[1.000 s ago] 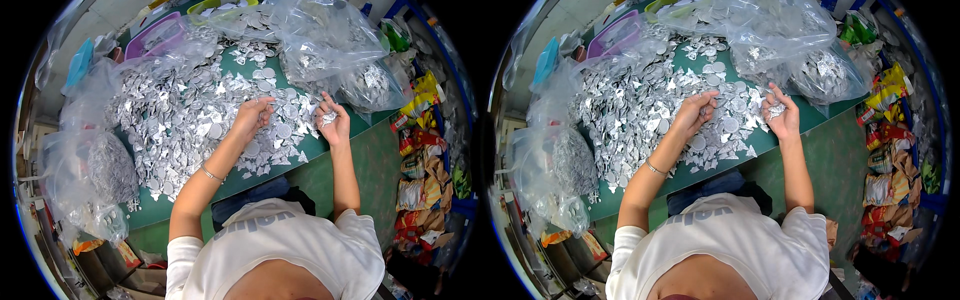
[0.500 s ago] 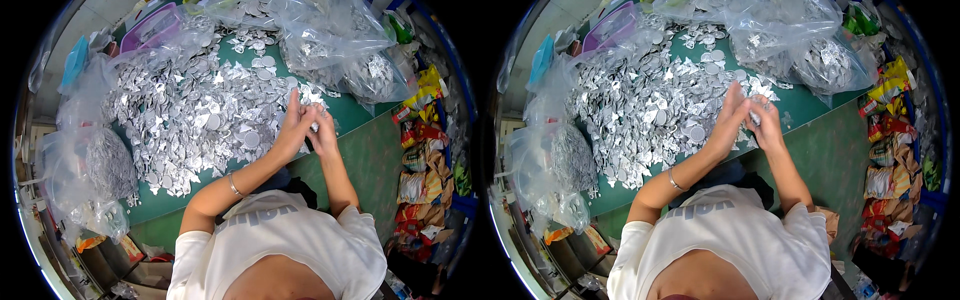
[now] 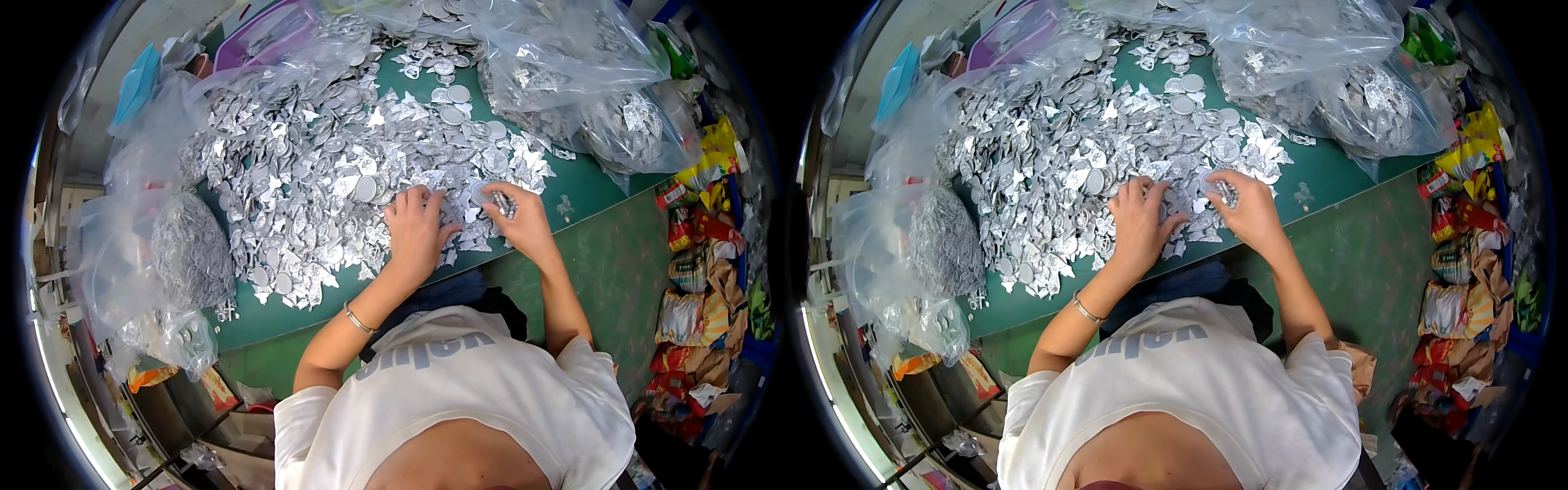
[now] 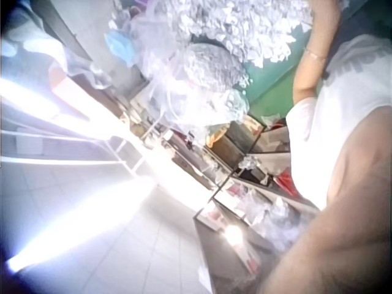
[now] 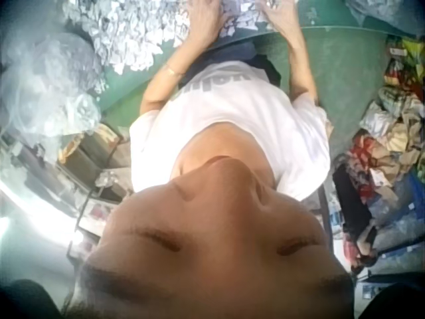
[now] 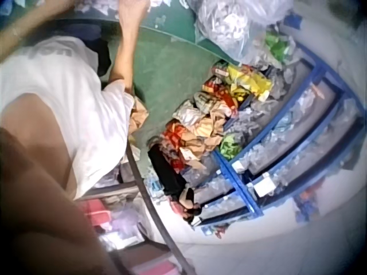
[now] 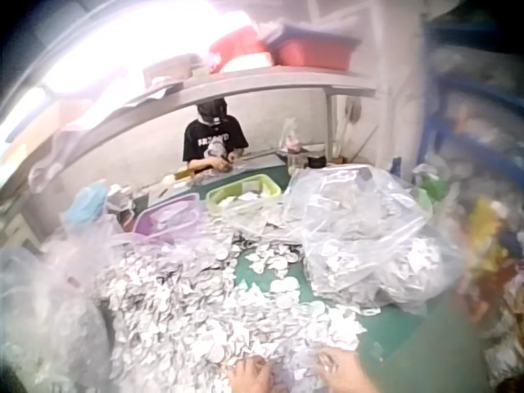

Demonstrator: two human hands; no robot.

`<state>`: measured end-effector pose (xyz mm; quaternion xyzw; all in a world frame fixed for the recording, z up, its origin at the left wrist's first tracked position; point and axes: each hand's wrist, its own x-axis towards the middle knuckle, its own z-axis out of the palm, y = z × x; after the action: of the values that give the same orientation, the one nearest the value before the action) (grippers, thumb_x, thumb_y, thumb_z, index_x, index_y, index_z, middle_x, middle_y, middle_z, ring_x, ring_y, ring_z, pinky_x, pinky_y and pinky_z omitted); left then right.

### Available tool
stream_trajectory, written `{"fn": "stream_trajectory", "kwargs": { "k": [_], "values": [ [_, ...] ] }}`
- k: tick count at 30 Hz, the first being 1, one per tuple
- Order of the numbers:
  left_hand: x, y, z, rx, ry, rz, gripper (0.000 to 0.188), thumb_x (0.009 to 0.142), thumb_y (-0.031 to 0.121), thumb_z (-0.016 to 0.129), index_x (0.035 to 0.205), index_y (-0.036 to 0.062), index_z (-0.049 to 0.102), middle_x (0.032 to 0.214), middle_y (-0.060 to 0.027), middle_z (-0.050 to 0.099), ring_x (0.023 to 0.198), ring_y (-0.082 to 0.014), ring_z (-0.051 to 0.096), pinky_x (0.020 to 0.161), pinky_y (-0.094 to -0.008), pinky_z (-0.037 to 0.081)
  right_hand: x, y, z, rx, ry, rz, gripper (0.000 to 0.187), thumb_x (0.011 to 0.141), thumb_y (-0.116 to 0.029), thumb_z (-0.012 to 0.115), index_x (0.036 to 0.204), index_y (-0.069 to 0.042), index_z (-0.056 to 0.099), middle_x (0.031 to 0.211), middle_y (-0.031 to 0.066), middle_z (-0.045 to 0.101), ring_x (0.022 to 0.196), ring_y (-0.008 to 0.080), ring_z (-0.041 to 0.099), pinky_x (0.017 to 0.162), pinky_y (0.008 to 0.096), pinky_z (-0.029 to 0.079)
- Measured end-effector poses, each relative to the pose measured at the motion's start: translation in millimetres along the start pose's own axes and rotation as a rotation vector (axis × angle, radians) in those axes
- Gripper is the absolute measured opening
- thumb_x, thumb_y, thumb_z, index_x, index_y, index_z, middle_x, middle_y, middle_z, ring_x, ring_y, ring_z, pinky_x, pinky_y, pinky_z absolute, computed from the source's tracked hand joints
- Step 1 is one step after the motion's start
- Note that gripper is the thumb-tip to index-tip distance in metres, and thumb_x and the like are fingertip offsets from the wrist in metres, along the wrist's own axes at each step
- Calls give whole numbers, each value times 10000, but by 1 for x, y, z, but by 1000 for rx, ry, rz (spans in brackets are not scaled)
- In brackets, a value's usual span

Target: The person picks up and counts small silver butterfly-shaped metal parts from a large pile on a green table and places them into plastic bags.

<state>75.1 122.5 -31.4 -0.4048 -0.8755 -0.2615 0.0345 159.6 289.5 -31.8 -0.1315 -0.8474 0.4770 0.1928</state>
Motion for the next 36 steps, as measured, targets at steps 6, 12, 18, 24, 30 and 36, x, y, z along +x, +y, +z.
{"fn": "stream_trajectory", "kwargs": {
  "k": [6, 12, 18, 24, 30, 36],
  "values": [
    [-7, -10, 11, -240, 145, 59, 340, 663, 94, 726, 943, 26, 547, 844, -73, 529, 805, -234, 508, 706, -348, 376, 4, 9, -1, -39, 24, 15, 202, 760, -71, 616, 953, -8, 618, 930, 148, 634, 787, 309, 615, 731, 336, 468],
    [-7, -14, -7, -1393, 29, -631, 185, 793, 8, 637, 957, -26, 559, 879, -62, 602, 742, -95, 585, 644, -210, 504, 2, -23, 1, 613, -229, 408, 217, 818, -83, 602, 1016, 5, 596, 885, 67, 629, 521, 67, 497, 434, 202, 374],
    [-8, -1, -17, -1580, -91, -647, 214, 848, -9, 550, 1056, -61, 546, 1009, -128, 603, 858, -152, 608, 770, -252, 529, -8, -21, 12, 776, -176, 422, 189, 858, -106, 575, 987, 32, 581, 736, 60, 614, 483, 39, 456, 375, 172, 312],
    [-9, 4, -18, -1573, -114, -613, 258, 846, -34, 531, 1101, -70, 517, 1048, -154, 587, 919, -181, 597, 831, -298, 515, -14, -17, 5, 711, -74, 419, 169, 849, -101, 585, 978, 8, 591, 744, 53, 619, 486, 33, 456, 389, 171, 323],
    [-5, 15, -9, -1538, -144, -570, 303, 826, -45, 550, 1123, -78, 496, 1052, -159, 584, 928, -182, 596, 840, -295, 502, -17, -16, -3, 714, 2, 448, 153, 853, -102, 580, 980, -20, 607, 601, -6, 535, 474, 22, 434, 396, 168, 285],
    [-9, 13, -3, -1431, -182, -452, 325, 840, -20, 545, 1154, -73, 479, 1037, -149, 592, 930, -195, 601, 825, -293, 496, -18, -17, -26, 573, 75, 403, 136, 841, -95, 586, 948, -20, 627, 566, -28, 492, 479, 19, 424, 431, 176, 304]
  ]
}}
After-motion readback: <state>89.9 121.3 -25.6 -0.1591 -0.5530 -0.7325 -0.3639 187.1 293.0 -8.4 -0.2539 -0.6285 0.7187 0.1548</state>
